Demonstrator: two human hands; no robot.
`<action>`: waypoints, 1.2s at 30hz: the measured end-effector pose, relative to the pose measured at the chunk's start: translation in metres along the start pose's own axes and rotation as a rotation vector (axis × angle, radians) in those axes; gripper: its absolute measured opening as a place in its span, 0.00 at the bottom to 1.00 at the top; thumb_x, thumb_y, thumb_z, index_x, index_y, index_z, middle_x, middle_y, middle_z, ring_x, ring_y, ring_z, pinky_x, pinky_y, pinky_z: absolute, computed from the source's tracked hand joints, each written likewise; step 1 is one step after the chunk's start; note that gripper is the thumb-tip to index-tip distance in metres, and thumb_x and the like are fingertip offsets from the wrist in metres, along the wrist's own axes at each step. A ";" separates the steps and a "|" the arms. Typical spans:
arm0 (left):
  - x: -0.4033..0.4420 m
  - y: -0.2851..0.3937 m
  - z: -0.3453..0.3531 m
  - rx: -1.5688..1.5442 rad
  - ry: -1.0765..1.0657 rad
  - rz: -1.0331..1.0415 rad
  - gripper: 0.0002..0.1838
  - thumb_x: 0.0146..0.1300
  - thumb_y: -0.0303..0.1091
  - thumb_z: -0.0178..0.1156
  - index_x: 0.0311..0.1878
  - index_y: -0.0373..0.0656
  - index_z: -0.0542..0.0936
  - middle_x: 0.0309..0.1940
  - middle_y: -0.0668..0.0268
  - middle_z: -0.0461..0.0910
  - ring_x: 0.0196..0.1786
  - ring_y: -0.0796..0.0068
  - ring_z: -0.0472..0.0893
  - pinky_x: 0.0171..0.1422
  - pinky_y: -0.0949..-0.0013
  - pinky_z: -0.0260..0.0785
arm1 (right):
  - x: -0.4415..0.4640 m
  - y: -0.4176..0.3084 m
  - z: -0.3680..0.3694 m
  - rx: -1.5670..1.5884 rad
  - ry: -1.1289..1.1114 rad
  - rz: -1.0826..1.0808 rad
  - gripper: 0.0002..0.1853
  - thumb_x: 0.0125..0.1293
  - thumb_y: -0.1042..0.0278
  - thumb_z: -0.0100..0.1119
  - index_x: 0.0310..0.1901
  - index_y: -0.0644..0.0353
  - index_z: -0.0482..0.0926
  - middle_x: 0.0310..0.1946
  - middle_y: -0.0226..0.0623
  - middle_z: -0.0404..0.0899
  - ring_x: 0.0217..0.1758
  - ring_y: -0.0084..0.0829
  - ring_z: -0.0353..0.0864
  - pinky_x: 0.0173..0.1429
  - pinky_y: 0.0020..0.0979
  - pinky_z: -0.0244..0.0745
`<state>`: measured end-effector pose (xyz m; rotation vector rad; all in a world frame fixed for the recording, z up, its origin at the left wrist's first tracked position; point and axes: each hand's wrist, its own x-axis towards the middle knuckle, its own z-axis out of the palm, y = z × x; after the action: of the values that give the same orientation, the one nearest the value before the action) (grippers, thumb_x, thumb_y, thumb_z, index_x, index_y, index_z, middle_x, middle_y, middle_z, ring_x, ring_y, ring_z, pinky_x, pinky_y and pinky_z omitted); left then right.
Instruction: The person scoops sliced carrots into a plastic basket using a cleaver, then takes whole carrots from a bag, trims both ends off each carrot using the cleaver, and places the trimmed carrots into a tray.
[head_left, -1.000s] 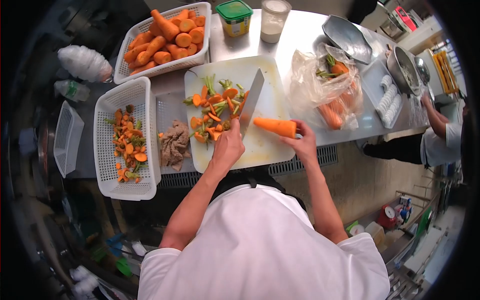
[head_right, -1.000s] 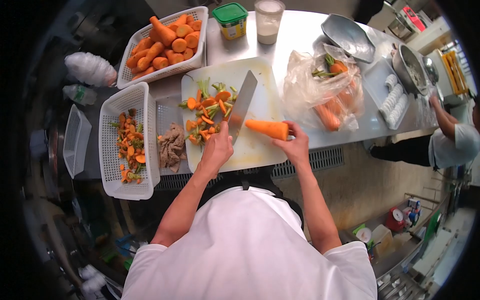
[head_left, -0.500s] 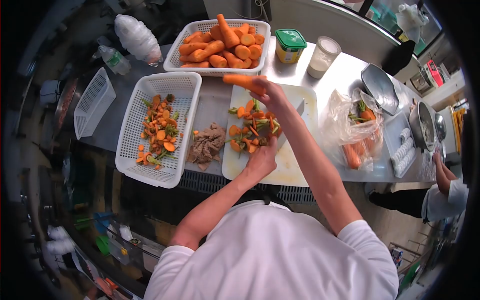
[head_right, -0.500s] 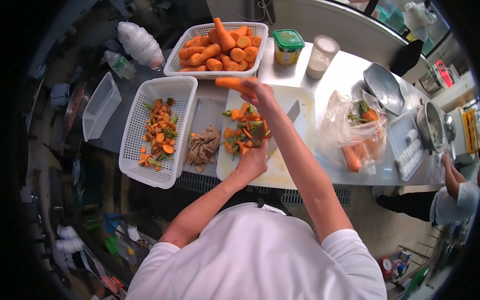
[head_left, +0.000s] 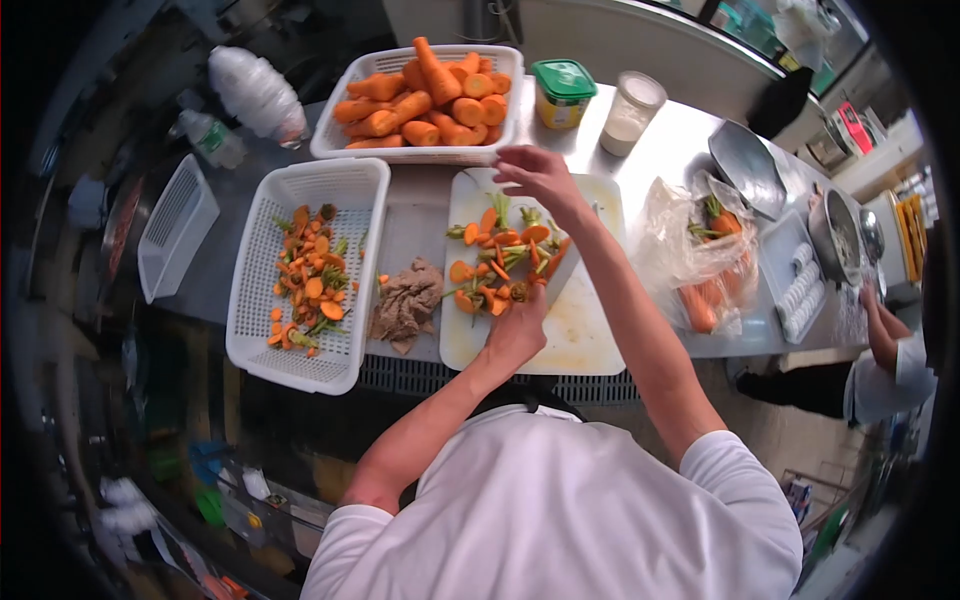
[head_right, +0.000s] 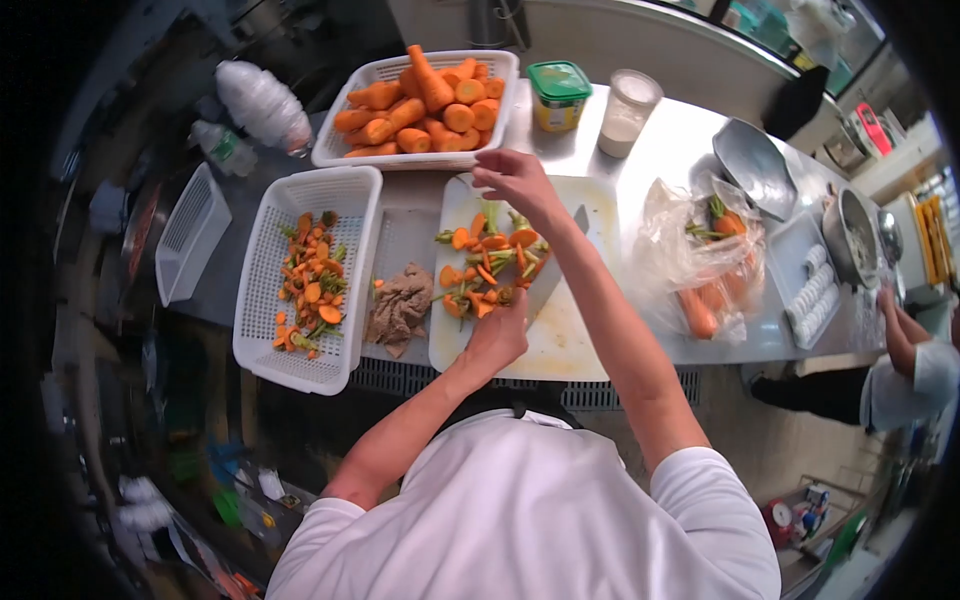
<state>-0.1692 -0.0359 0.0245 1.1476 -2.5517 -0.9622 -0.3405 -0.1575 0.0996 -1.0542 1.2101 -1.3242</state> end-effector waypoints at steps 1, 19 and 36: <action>0.003 -0.002 0.003 0.036 -0.011 0.002 0.25 0.56 0.19 0.54 0.59 0.30 0.64 0.26 0.39 0.81 0.35 0.35 0.84 0.39 0.41 0.76 | -0.017 -0.001 -0.023 -0.067 0.034 -0.009 0.20 0.70 0.63 0.67 0.58 0.66 0.81 0.48 0.37 0.86 0.48 0.26 0.86 0.51 0.30 0.83; 0.005 0.012 -0.007 0.053 -0.122 -0.075 0.19 0.69 0.25 0.54 0.59 0.33 0.63 0.32 0.37 0.82 0.40 0.33 0.82 0.44 0.40 0.74 | -0.181 0.024 -0.332 -1.602 -0.077 0.203 0.10 0.54 0.77 0.57 0.36 0.59 0.87 0.38 0.43 0.85 0.48 0.44 0.84 0.53 0.40 0.77; 0.004 0.015 -0.007 0.069 -0.091 -0.050 0.18 0.69 0.25 0.54 0.58 0.34 0.61 0.30 0.38 0.82 0.38 0.33 0.82 0.42 0.40 0.73 | -0.158 0.039 -0.339 -1.795 -0.295 0.469 0.11 0.55 0.70 0.57 0.36 0.58 0.89 0.41 0.44 0.88 0.50 0.42 0.87 0.52 0.40 0.82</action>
<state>-0.1780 -0.0347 0.0384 1.2183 -2.6583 -0.9660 -0.6543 0.0373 0.0266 -1.7857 2.1532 0.6377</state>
